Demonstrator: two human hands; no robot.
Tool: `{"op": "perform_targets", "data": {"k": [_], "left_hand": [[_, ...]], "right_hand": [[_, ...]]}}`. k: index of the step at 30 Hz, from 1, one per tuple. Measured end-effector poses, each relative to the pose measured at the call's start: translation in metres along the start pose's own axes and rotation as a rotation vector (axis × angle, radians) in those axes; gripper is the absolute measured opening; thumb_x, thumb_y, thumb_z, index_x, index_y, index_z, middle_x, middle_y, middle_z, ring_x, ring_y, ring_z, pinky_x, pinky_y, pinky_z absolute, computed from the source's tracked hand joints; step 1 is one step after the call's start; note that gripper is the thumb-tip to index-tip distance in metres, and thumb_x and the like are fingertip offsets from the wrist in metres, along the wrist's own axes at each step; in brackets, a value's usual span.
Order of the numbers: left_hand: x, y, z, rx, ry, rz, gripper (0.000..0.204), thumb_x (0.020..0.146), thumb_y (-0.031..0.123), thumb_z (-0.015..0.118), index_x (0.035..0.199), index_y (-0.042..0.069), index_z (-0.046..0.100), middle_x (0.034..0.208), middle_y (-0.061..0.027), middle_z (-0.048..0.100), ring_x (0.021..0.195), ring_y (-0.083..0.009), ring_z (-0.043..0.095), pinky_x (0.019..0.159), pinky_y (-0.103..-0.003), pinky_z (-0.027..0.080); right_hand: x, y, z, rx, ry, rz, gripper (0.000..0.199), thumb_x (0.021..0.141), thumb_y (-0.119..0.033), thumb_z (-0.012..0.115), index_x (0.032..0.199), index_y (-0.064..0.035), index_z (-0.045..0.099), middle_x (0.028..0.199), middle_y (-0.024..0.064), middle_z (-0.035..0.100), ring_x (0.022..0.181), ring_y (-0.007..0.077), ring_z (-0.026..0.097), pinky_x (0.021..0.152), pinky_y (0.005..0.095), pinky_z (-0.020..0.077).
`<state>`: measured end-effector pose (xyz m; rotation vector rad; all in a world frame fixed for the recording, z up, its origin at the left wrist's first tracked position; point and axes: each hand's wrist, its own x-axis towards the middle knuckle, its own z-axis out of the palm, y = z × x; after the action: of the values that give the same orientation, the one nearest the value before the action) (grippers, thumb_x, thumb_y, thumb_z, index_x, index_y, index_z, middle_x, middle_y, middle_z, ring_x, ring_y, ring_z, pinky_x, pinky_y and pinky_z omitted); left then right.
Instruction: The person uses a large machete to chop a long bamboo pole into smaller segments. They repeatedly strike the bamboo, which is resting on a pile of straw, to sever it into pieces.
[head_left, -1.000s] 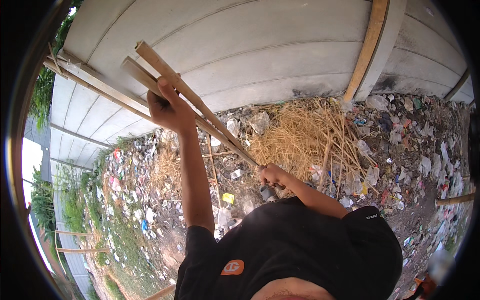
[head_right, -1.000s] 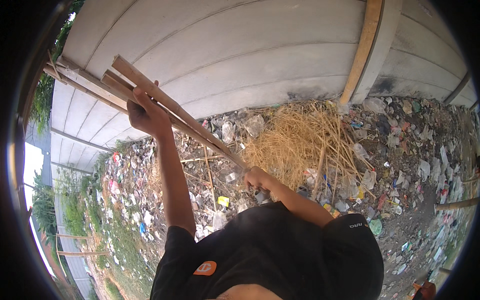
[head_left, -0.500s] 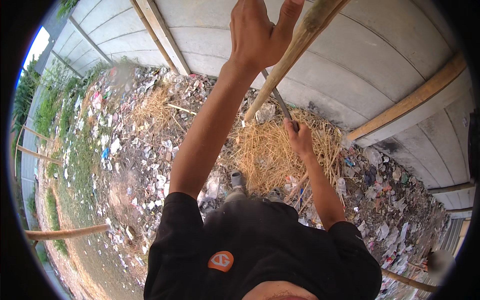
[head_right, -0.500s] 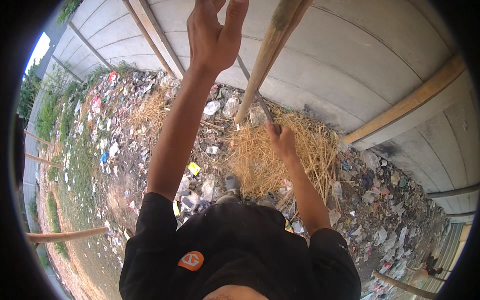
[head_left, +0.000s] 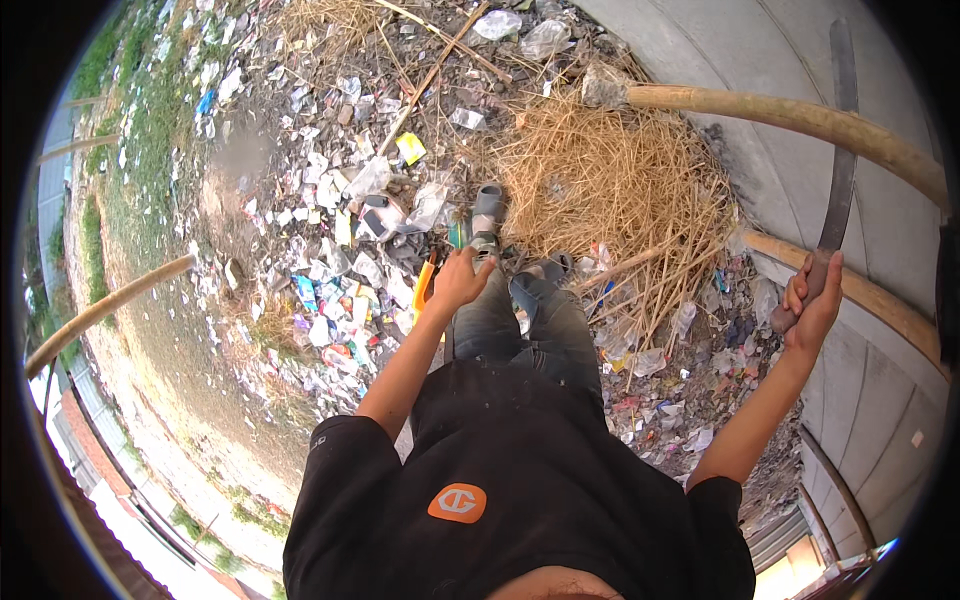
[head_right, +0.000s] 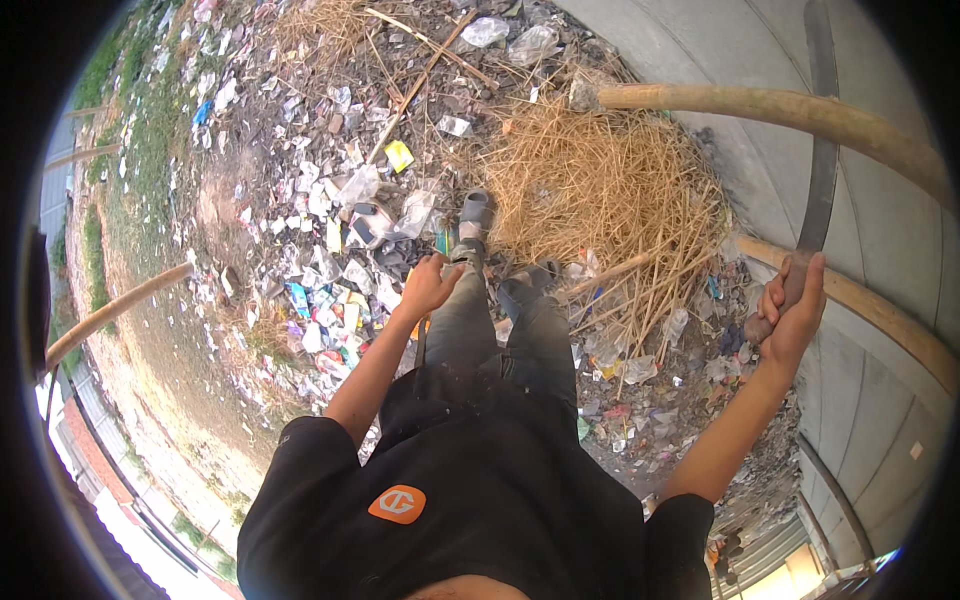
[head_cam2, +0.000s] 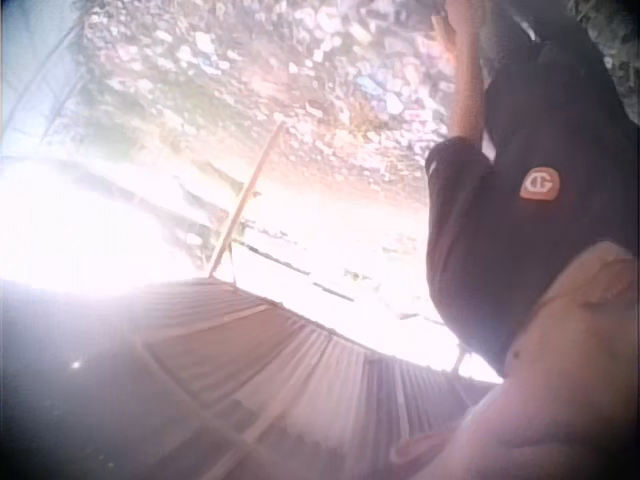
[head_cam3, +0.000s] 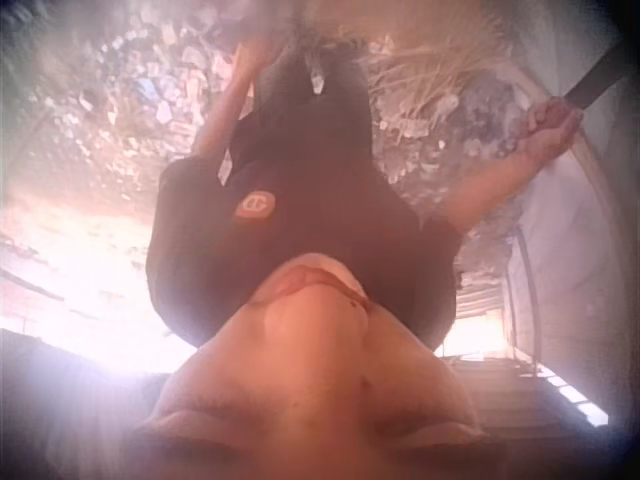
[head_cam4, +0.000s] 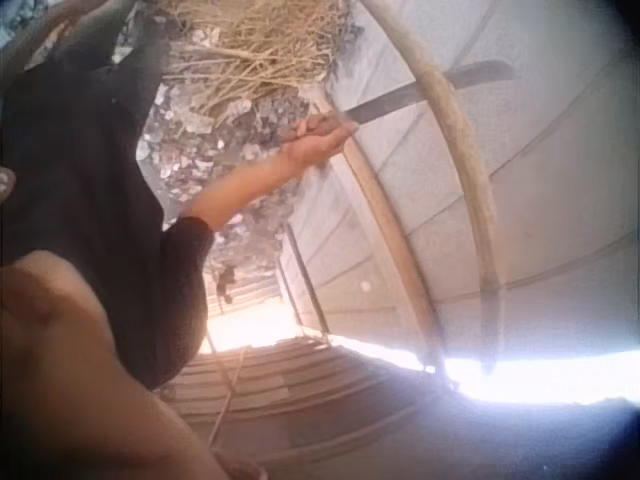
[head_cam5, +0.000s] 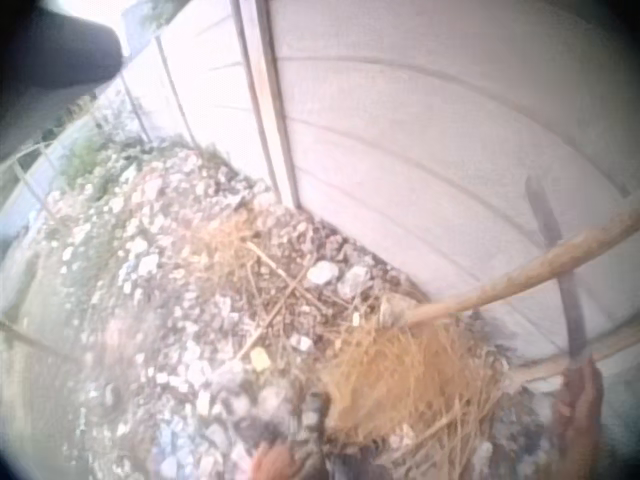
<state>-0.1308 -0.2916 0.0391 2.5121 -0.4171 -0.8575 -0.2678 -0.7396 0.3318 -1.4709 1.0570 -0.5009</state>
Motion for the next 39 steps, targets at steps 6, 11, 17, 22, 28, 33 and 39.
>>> {"op": "perform_targets", "data": {"k": [6,11,17,22,28,33,39], "left_hand": [[-0.071,-0.035,0.078,0.155,-0.415,-0.052,0.037,0.094,0.038,0.063,0.093,0.001,0.064,0.088,-0.0189,0.070,0.084,-0.0373,0.070,0.074,-0.049,0.055],[-0.061,-0.148,0.045,-0.604,0.030,-0.590,0.030,0.098,0.031,0.061,0.098,0.001,0.060,0.069,-0.0086,0.064,0.062,-0.0173,0.062,0.060,-0.034,0.051],[-0.040,-0.314,0.139,0.365,-0.318,-0.371,0.069,0.079,0.017,0.074,0.139,0.006,0.041,0.124,-0.0167,0.052,0.124,-0.0343,0.051,0.095,-0.045,0.050],[-0.016,-0.406,0.266,0.889,-0.734,0.479,0.052,0.097,0.022,0.047,0.148,0.012,0.041,0.160,-0.0100,0.033,0.150,-0.0243,0.027,0.121,-0.053,0.023],[0.010,-0.441,0.376,0.826,-0.987,0.265,0.036,0.096,0.021,0.049,0.128,0.010,0.062,0.141,-0.0100,0.055,0.138,-0.0259,0.043,0.117,-0.054,0.027],[0.000,-0.477,0.401,0.614,-1.005,0.003,0.030,0.096,0.019,0.050,0.113,0.010,0.072,0.122,-0.0107,0.069,0.121,-0.0268,0.060,0.105,-0.044,0.045],[0.037,-0.359,0.320,0.398,-0.824,-0.246,0.029,0.096,0.019,0.050,0.114,0.009,0.071,0.114,-0.0129,0.070,0.108,-0.0282,0.066,0.092,-0.038,0.053]], "right_hand": [[0.045,0.180,0.040,-0.077,0.083,0.148,0.024,0.091,-0.021,0.071,0.083,-0.0088,0.052,0.058,-0.0043,0.039,0.043,0.0062,0.035,0.042,0.0261,0.0289],[0.072,0.255,0.084,-0.081,0.106,0.230,0.021,0.090,-0.016,0.071,0.082,-0.0081,0.053,0.059,-0.0043,0.040,0.044,0.0060,0.035,0.043,0.0268,0.0291],[0.107,0.359,0.118,0.029,0.064,0.273,0.016,0.089,-0.009,0.066,0.083,-0.0078,0.051,0.058,-0.0041,0.039,0.043,0.0063,0.034,0.044,0.0258,0.0298],[0.118,0.462,0.130,0.068,0.087,0.254,0.012,0.089,-0.006,0.061,0.085,-0.0083,0.050,0.057,-0.0045,0.037,0.041,0.0068,0.033,0.043,0.0261,0.0311],[0.138,0.500,0.146,0.099,0.191,0.217,0.009,0.089,-0.006,0.059,0.089,-0.0083,0.050,0.056,-0.0046,0.035,0.040,0.0071,0.032,0.043,0.0266,0.0319],[0.148,0.500,0.147,0.118,0.229,0.207,0.009,0.088,-0.007,0.059,0.090,-0.0083,0.051,0.056,-0.0046,0.035,0.039,0.0069,0.031,0.044,0.0267,0.0321],[0.132,0.501,0.147,0.129,0.192,0.262,0.012,0.087,-0.007,0.061,0.087,-0.0085,0.050,0.057,-0.0042,0.035,0.040,0.0076,0.032,0.043,0.0276,0.0314]]}}
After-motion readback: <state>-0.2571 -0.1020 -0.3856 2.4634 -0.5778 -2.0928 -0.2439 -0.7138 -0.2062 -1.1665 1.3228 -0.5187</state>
